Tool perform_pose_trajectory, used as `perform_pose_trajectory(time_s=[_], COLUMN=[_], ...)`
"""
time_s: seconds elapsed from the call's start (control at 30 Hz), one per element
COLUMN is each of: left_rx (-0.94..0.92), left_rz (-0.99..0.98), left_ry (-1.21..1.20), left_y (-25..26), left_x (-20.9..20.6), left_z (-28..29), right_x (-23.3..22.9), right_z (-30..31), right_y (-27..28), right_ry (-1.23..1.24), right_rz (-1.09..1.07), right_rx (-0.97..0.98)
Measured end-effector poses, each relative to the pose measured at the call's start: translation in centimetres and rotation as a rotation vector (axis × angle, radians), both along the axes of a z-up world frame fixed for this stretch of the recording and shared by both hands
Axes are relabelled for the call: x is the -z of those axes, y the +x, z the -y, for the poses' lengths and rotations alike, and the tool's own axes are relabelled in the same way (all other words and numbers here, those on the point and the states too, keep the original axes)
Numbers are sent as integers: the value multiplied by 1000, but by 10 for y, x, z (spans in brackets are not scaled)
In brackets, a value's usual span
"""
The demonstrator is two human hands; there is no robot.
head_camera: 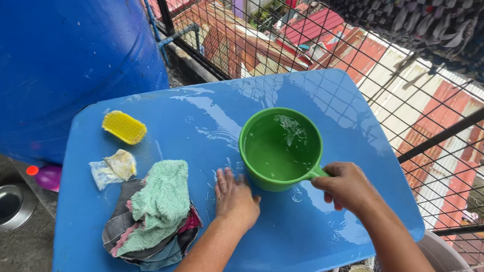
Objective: The person washes rags by hand in a green scoop filled with soapy water on a blue table, dipping them into a bucket of water and wringing them out.
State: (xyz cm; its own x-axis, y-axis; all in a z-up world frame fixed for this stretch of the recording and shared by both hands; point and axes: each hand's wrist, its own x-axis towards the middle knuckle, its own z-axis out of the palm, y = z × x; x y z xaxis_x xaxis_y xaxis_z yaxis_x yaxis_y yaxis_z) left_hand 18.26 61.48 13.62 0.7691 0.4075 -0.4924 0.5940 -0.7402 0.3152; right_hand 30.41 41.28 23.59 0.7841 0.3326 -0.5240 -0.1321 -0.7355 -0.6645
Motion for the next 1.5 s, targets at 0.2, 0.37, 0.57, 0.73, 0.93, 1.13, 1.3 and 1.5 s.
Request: perform_pose_trajectory(time_s=[0.2, 0.37, 0.57, 0.73, 0.93, 1.13, 1.3, 1.5], left_rx=[-28, -250, -424, -516, -602, -404, -229, 50], left_rz=[-71, -110, 239, 428, 851, 856, 1028, 935], left_ry=[344, 231, 101, -33, -898, -1184, -692, -329], left_y=[-52, -85, -104, -115, -125, -79, -4, 49], left_x=[-115, -116, -70, -67, -88, -125, -129, -98], left_z=[-43, -87, -117, -132, -129, -93, -54, -10], right_x=[-28, -31, 18, 61, 55, 7, -29, -14], right_z=[-23, -66, -108, -154, -176, -141, -82, -56], right_y=[-19, -66, -122, -144, -158, -81, -25, -20], right_ry=[-308, -143, 178, 143, 956, 980, 878, 260], right_rz=[579, 1016, 1042, 388, -653, -105, 295, 842], right_rx=[-159, -277, -673, -585, 105, 25, 183, -93])
